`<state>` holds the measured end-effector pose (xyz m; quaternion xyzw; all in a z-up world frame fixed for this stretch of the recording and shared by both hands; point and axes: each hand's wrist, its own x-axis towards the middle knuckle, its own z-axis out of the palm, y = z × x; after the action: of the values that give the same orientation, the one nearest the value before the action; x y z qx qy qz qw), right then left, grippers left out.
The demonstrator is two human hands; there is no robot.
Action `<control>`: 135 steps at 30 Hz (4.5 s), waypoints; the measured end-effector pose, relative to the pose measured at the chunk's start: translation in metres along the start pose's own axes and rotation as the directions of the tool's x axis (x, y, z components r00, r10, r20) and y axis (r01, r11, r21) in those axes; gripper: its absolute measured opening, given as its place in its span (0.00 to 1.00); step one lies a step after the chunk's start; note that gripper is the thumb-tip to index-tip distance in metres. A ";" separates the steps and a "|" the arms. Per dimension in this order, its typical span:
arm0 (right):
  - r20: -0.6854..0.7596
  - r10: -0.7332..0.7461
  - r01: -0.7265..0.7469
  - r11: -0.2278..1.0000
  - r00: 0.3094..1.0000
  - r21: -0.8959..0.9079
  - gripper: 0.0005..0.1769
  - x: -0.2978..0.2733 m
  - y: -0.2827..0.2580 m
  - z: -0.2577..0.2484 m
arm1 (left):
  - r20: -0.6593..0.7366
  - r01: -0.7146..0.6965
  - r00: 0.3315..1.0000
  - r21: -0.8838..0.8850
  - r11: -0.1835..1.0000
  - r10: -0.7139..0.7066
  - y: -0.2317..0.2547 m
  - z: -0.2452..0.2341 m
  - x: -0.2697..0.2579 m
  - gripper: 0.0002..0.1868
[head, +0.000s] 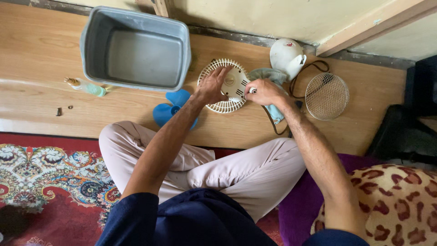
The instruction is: The person assembles a small electric fan by attaching the motor housing to the base, inserting the fan blade, and securing the front grill. They use a screwdriver to tighten screws and a brush to clean the base before assembly.
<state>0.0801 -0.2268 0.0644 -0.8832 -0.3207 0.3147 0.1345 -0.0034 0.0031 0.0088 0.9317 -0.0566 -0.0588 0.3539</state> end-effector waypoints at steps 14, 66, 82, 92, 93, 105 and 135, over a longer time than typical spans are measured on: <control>0.067 0.137 -0.136 0.990 0.988 -0.029 0.13 0.013 -0.004 0.011 | 0.049 0.062 0.997 0.024 0.998 -0.063 0.007 -0.005 -0.002 0.65; -0.574 -0.354 0.534 0.826 0.738 0.177 0.15 -0.083 -0.077 -0.035 | -0.463 -0.087 0.876 0.128 0.988 0.137 0.046 0.067 -0.031 0.09; -0.259 -0.326 0.161 0.850 0.909 -0.502 0.20 -0.095 -0.097 -0.056 | -0.300 -0.083 0.941 0.246 0.966 0.157 0.035 0.089 -0.058 0.32; -0.080 -0.448 0.280 0.677 0.890 -0.681 0.12 -0.071 -0.078 -0.050 | -0.155 -0.020 0.985 0.293 0.956 0.069 0.045 0.077 -0.066 0.39; -0.053 -0.412 0.255 0.654 0.910 -0.712 0.13 -0.064 -0.075 -0.052 | -0.140 -0.022 0.988 0.291 0.957 0.065 0.045 0.076 -0.065 0.40; -0.052 0.201 -0.200 0.848 0.978 -0.490 0.37 -0.049 -0.127 -0.072 | -0.006 -0.031 0.999 0.260 0.965 0.034 0.045 0.063 -0.065 0.44; -0.059 0.049 -0.072 0.847 0.997 -0.527 0.30 -0.048 -0.121 -0.069 | 0.095 -0.104 0.993 0.491 0.865 0.065 0.056 0.043 -0.058 0.49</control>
<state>0.0378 -0.1689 0.1925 -0.9023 -0.3639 0.1993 -0.1168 -0.0711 -0.0579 0.0184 0.9850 -0.1237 -0.0617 0.1031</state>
